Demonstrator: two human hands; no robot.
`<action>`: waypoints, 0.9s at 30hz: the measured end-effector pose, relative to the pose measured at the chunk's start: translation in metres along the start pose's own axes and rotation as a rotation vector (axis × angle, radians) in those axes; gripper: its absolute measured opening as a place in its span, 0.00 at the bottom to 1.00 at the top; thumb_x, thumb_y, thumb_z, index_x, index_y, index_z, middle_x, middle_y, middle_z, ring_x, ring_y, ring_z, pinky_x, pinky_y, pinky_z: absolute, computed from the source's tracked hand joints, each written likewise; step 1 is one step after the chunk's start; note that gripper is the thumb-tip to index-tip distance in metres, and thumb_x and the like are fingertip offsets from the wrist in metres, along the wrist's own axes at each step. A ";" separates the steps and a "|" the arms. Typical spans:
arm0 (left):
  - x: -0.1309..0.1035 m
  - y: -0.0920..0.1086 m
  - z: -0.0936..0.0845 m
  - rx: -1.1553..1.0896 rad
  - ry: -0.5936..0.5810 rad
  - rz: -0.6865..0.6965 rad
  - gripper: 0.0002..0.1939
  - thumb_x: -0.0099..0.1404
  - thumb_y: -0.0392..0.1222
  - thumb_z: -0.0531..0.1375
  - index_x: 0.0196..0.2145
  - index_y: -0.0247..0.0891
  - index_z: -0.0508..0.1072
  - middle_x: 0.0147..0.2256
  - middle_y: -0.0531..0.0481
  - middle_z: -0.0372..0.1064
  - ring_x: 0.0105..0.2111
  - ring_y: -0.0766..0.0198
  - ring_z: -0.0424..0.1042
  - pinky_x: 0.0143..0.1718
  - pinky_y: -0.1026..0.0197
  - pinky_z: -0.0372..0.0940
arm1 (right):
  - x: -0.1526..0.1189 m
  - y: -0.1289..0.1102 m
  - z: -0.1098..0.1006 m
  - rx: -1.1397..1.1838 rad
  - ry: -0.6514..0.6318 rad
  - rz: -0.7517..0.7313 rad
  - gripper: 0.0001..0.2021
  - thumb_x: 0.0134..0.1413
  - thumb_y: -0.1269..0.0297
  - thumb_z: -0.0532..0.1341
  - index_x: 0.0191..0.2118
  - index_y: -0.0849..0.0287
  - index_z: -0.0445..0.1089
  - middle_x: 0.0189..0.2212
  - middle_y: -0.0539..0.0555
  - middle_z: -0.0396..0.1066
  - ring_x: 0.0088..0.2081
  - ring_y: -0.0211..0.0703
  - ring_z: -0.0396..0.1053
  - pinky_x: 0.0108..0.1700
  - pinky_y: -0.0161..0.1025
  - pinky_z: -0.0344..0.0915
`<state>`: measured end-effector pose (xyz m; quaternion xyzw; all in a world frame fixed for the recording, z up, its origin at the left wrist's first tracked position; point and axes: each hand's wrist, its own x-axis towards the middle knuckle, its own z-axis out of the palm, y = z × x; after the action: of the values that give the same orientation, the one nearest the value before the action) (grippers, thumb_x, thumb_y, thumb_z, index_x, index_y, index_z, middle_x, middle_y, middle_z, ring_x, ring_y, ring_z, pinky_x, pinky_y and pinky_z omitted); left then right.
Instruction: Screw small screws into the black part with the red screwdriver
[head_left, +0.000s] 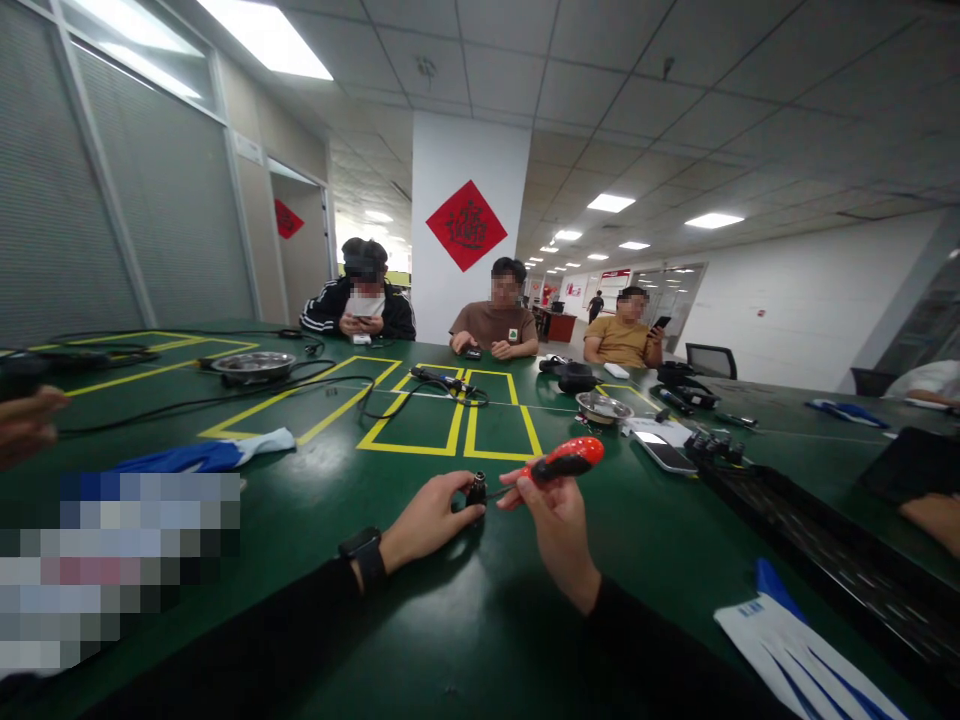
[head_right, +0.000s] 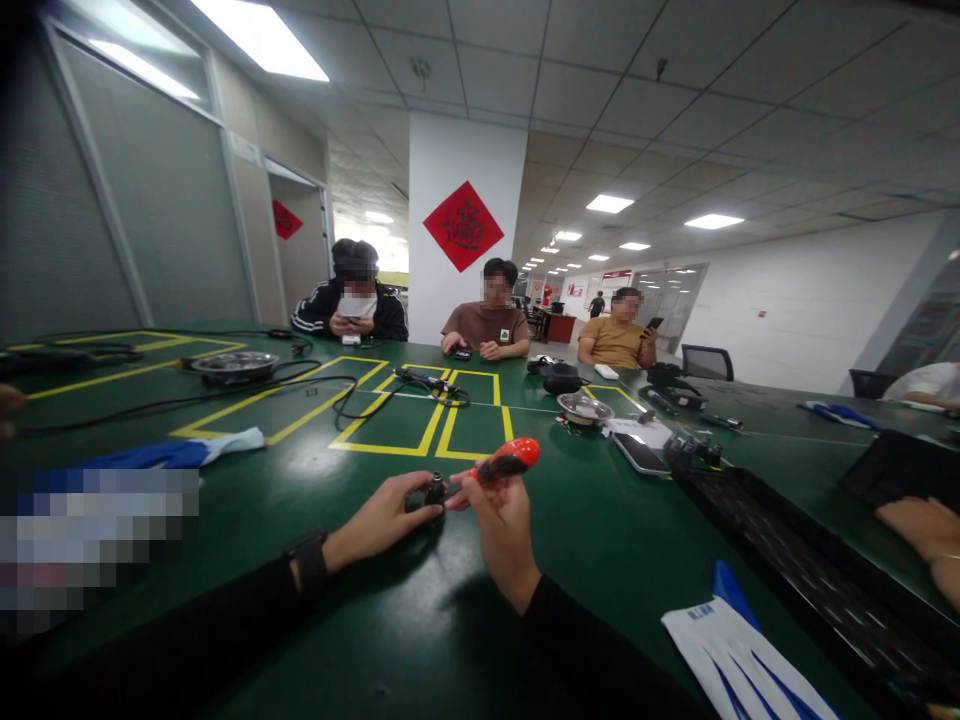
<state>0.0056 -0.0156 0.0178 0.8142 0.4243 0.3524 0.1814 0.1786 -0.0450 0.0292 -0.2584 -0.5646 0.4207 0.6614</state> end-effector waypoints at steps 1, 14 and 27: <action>0.000 0.000 0.000 0.003 -0.001 -0.004 0.09 0.57 0.43 0.58 0.34 0.36 0.71 0.34 0.49 0.71 0.34 0.60 0.68 0.38 0.62 0.60 | 0.000 0.000 0.000 0.005 0.008 0.005 0.10 0.51 0.64 0.61 0.37 0.58 0.58 0.29 0.50 0.73 0.24 0.39 0.71 0.29 0.38 0.69; -0.001 0.000 0.001 0.017 -0.001 -0.022 0.10 0.57 0.43 0.58 0.37 0.37 0.70 0.36 0.47 0.71 0.37 0.58 0.67 0.41 0.60 0.61 | 0.004 -0.002 -0.001 -0.033 0.026 0.023 0.09 0.47 0.65 0.64 0.32 0.60 0.63 0.26 0.50 0.71 0.23 0.37 0.69 0.28 0.36 0.68; -0.001 -0.006 0.002 0.050 -0.002 0.014 0.11 0.58 0.44 0.58 0.38 0.37 0.70 0.37 0.48 0.70 0.37 0.59 0.68 0.40 0.60 0.60 | 0.004 -0.001 0.000 0.012 -0.039 0.041 0.10 0.47 0.67 0.63 0.36 0.59 0.63 0.31 0.51 0.72 0.25 0.36 0.70 0.31 0.35 0.68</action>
<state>0.0035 -0.0131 0.0126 0.8217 0.4271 0.3422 0.1590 0.1786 -0.0418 0.0320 -0.2579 -0.5693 0.4425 0.6431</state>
